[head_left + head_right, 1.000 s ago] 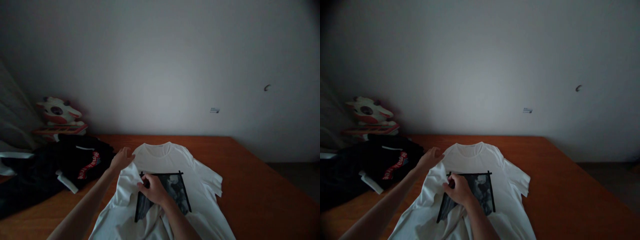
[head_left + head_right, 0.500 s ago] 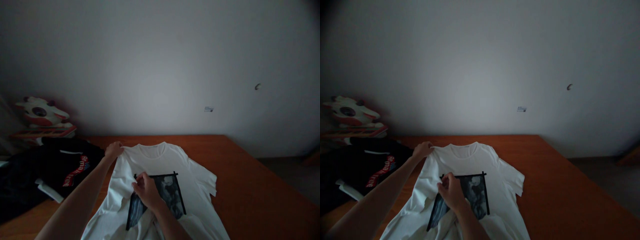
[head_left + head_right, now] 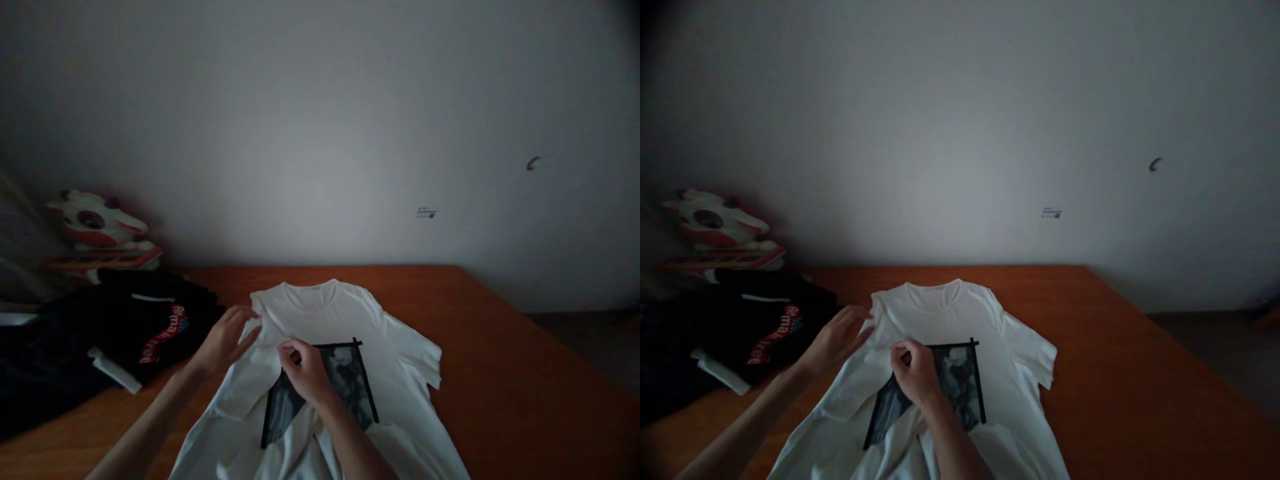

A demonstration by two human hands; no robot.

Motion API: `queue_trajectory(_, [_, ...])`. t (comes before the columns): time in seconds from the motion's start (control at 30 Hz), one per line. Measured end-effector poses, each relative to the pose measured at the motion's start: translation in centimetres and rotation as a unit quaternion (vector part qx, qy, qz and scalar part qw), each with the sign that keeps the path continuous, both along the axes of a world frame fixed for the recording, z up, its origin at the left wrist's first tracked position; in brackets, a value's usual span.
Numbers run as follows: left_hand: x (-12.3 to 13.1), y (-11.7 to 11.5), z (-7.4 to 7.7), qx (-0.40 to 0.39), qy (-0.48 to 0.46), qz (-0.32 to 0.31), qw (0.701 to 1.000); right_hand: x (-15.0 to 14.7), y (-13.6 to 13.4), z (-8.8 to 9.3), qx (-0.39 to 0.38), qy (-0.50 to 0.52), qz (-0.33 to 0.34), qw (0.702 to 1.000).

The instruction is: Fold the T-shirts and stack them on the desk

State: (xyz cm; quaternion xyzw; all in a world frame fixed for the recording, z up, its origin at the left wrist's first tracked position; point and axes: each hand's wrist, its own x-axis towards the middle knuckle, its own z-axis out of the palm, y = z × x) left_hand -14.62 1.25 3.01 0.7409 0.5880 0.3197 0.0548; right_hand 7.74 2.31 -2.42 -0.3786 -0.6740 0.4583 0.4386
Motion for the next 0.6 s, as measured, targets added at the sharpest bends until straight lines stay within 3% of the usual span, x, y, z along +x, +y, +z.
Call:
queue_trajectory(0.03, [0.0, -2.6, 0.0, 0.000, 0.056, -0.063, 0.996, 0.0, 0.0, 0.0, -0.009, 0.003, 0.007, 1.000])
queue_trajectory(0.1, [0.0, -7.2, -0.4, -0.022, 0.149, -0.130, 0.980, 0.1, 0.1, -0.1, -0.024, 0.012, 0.013, 1.000])
queue_trajectory(0.2, [0.2, -11.5, -1.7, -0.022, 0.220, -0.098, 0.970, 0.1, 0.3, -0.2, -0.028, 0.018, 0.007, 0.999])
queue_trajectory(0.33, [0.6, -12.7, -3.1, 0.069, 0.248, -0.040, 0.966, 0.3, 0.2, 0.1, -0.027, -0.001, -0.017, 1.000])
queue_trajectory(0.43, [0.8, -12.8, -3.1, 0.111, 0.222, -0.039, 0.968, 0.6, 0.0, 0.7, 0.007, -0.047, -0.091, 0.995])
queue_trajectory(0.6, [1.3, -13.6, -2.0, 0.014, 0.158, -0.065, 0.985, 1.1, -0.1, 0.8, 0.067, -0.143, -0.145, 0.977])
